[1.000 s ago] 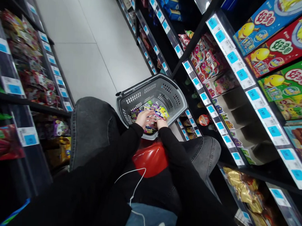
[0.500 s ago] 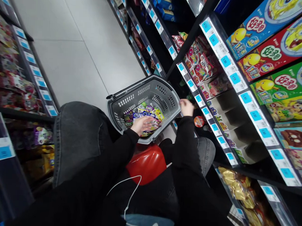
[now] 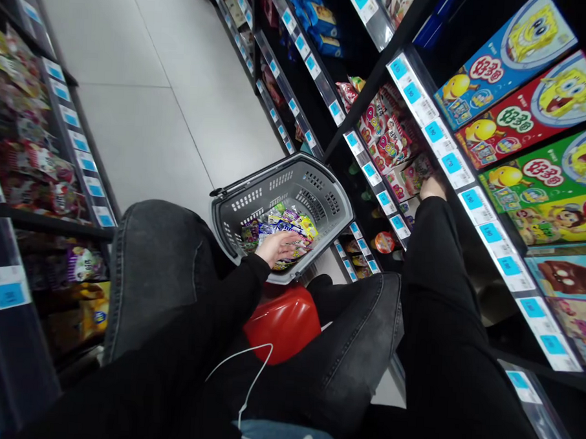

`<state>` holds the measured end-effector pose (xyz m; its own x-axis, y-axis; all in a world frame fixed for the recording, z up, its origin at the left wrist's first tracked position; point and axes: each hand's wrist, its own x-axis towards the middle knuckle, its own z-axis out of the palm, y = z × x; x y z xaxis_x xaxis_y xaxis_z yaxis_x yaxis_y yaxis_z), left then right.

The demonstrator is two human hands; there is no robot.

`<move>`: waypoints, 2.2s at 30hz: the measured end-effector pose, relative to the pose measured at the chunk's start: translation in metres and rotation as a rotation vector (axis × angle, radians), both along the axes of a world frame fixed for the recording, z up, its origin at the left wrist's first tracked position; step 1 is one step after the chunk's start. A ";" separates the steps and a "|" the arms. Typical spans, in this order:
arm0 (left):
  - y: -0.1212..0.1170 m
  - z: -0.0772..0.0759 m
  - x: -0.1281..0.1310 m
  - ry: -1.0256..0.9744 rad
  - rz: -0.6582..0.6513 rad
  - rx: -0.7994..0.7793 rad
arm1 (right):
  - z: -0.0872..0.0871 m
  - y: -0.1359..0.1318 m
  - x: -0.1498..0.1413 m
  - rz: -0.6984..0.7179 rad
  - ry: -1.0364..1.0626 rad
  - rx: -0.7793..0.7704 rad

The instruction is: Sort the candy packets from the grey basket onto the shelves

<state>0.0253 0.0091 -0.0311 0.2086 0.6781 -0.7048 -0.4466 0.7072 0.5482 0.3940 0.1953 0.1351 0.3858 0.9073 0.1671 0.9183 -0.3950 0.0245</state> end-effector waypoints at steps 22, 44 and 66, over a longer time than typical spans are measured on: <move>-0.013 0.030 0.001 -0.710 -0.479 0.055 | -0.054 -0.191 -0.157 0.640 0.820 0.579; -0.012 0.020 0.017 -0.049 -0.116 0.539 | -0.110 -0.206 -0.152 0.232 1.598 -0.091; -0.009 0.014 0.017 0.276 -0.040 0.527 | -0.112 -0.207 -0.162 0.212 1.564 -0.052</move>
<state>0.0418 0.0001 -0.0173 0.0979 0.9467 -0.3070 -0.2163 0.3213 0.9219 0.2317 -0.0115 0.0233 0.0099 0.9568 -0.2906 0.0831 -0.2904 -0.9533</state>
